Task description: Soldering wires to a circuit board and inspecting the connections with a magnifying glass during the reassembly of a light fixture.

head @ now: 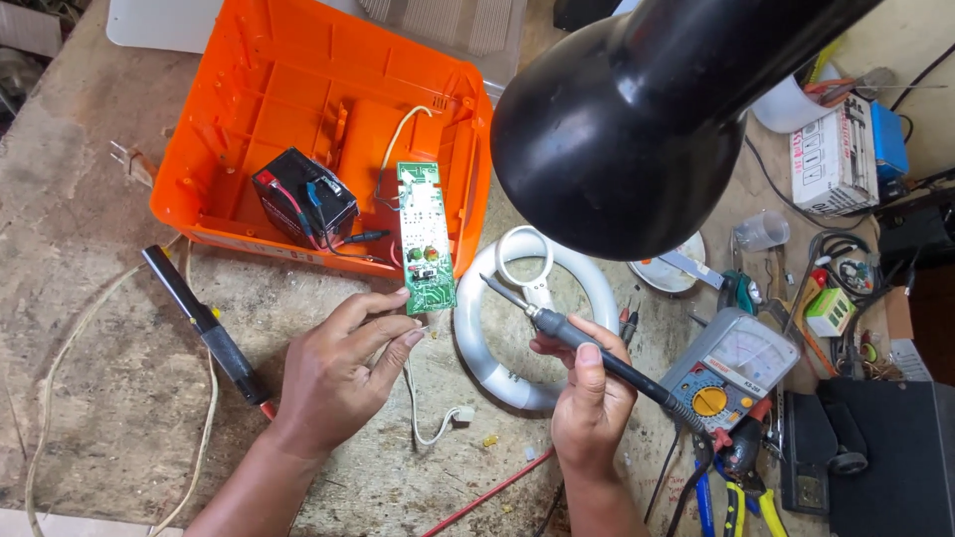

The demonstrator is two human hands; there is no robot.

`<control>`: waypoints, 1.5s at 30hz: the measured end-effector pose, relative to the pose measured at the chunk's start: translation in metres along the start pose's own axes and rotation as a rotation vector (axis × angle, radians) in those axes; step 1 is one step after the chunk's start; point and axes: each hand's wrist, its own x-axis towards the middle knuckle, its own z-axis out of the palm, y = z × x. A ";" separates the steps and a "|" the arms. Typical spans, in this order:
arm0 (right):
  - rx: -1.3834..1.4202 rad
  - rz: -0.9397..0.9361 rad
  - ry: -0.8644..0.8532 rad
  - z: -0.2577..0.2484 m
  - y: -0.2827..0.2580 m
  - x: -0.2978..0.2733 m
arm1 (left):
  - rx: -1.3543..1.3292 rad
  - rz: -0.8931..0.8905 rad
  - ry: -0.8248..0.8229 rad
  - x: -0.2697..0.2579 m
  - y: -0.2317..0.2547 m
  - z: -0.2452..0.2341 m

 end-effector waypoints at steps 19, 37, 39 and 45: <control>0.090 0.157 -0.022 0.002 0.011 -0.001 | -0.158 -0.002 0.057 0.007 -0.003 -0.003; 0.097 0.190 -0.040 0.004 0.014 -0.003 | -0.135 0.024 0.037 0.007 -0.004 -0.002; 0.115 0.143 -0.012 0.001 0.013 -0.002 | -0.130 0.021 0.054 0.008 -0.003 -0.003; -0.002 0.101 0.053 -0.005 0.007 0.005 | -0.164 0.194 -0.093 0.004 -0.007 0.004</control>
